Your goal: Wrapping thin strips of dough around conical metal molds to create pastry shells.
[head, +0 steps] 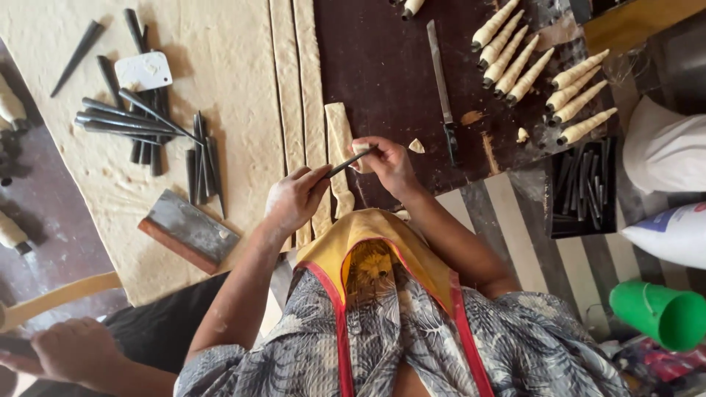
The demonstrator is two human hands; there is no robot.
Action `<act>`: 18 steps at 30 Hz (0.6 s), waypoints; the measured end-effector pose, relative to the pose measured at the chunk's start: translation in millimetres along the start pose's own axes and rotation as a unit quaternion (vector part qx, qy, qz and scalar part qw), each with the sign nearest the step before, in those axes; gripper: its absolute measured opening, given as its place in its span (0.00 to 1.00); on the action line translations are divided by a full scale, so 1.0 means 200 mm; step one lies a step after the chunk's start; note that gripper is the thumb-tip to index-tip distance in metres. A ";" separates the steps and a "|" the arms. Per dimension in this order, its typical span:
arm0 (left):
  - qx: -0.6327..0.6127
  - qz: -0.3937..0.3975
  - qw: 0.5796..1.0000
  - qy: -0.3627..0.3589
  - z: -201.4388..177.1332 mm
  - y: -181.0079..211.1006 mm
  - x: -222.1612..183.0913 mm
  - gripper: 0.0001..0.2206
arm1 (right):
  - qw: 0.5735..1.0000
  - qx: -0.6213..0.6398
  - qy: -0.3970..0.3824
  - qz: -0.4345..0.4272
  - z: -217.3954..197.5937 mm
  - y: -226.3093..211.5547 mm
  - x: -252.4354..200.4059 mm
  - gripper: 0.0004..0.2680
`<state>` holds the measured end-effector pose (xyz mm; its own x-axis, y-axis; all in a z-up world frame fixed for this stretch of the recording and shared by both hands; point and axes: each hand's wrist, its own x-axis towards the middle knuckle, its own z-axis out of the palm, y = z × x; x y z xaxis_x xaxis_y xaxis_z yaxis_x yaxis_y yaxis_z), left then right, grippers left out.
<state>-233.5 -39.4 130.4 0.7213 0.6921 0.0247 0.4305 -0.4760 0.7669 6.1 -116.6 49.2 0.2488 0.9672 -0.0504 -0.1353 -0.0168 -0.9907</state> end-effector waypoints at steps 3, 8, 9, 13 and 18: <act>-0.019 0.002 1.000 0.014 0.01 -0.02 0.00 0.12 | 0.993 0.104 -0.053 -0.010 -0.01 0.00 -0.02 0.08; -0.043 -0.046 0.998 0.000 0.15 -0.12 -0.06 0.11 | 0.979 0.189 -0.073 -0.004 -0.03 0.14 -0.04 0.08; -0.069 -0.083 0.994 -0.019 0.17 -0.12 -0.07 0.11 | 0.971 0.224 -0.075 -0.023 -0.04 0.17 -0.04 0.07; -0.078 -0.047 0.993 0.075 0.11 0.06 -0.08 0.11 | 0.991 0.094 -0.046 -0.083 0.00 0.09 -0.01 0.08; -0.504 -0.316 0.801 -0.066 0.19 -0.04 -0.15 0.14 | 0.987 0.157 0.004 0.020 0.03 0.03 -0.01 0.10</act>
<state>-237.8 -77.6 98.8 0.6127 0.5260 -0.5899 0.1234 0.6735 0.7288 -1.9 -117.1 43.7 0.2445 0.9654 -0.0902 -0.4359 0.0264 -0.8996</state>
